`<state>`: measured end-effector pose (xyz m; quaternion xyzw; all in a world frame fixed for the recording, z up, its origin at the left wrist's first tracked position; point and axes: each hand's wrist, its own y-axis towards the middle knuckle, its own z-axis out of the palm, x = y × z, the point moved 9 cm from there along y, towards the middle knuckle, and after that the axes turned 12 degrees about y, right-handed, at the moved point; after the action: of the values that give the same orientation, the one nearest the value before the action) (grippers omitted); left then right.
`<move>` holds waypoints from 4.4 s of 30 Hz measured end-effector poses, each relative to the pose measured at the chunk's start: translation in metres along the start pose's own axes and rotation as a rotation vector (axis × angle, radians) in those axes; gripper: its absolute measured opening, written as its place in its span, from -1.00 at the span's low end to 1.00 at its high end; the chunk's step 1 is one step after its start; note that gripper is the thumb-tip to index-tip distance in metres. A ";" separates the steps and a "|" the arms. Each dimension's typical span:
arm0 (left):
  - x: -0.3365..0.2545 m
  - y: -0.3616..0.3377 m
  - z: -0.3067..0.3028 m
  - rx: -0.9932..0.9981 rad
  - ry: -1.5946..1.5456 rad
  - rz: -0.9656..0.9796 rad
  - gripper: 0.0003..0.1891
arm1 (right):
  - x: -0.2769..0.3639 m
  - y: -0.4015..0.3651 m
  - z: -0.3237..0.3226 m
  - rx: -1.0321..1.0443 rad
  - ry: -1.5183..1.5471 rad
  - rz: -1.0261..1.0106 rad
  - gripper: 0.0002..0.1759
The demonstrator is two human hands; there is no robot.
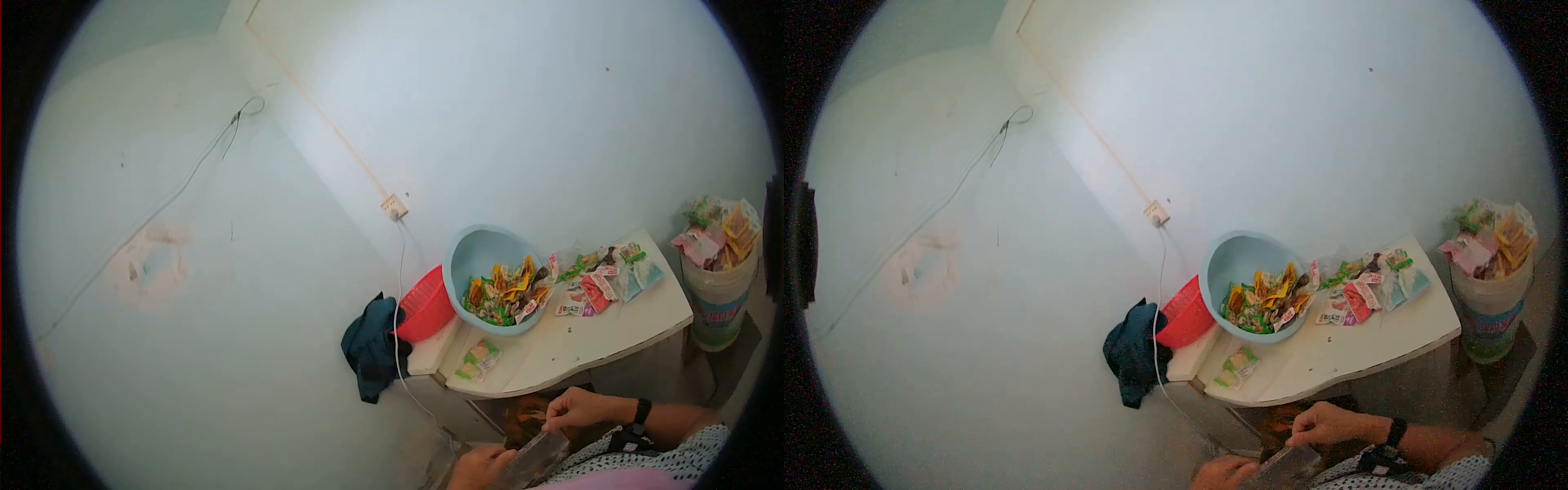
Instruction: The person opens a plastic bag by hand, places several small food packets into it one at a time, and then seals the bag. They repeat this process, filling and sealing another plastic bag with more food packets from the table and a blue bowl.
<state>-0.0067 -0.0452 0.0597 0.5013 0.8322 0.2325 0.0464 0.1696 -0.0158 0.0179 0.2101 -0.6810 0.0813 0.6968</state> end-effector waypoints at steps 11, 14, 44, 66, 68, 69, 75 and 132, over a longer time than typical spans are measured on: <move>0.015 0.030 0.058 0.066 -0.335 -0.241 -0.78 | 0.008 -0.004 -0.002 -0.004 -0.105 -0.168 -0.61; 0.014 0.030 0.057 0.012 -0.326 -0.186 -0.78 | -0.013 0.000 0.000 0.064 -0.083 -0.051 -0.65; -0.002 0.014 -0.009 -0.170 -0.668 -0.460 -0.81 | -0.005 0.006 0.021 0.091 0.114 0.048 -0.82; 0.074 -0.070 0.010 -0.001 -0.849 -0.661 -0.77 | -0.005 0.014 0.026 -0.045 0.080 0.277 -0.80; 0.075 -0.075 0.011 0.002 -0.859 -0.652 -0.77 | -0.006 0.014 0.028 -0.046 0.085 0.278 -0.80; 0.076 -0.076 0.012 -0.007 -0.875 -0.648 -0.77 | -0.004 0.015 0.029 -0.038 0.083 0.267 -0.80; 0.084 -0.086 0.007 0.049 -0.866 -0.661 -0.79 | -0.003 0.016 0.029 -0.035 0.055 0.223 -0.80; 0.019 0.015 0.006 0.026 -0.481 -0.509 -0.85 | -0.061 0.001 0.054 0.448 -0.220 -0.177 -0.70</move>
<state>-0.0019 -0.0209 0.0638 0.3185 0.8986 0.0780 0.2915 0.1164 -0.0257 -0.0430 0.4254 -0.6965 0.1456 0.5592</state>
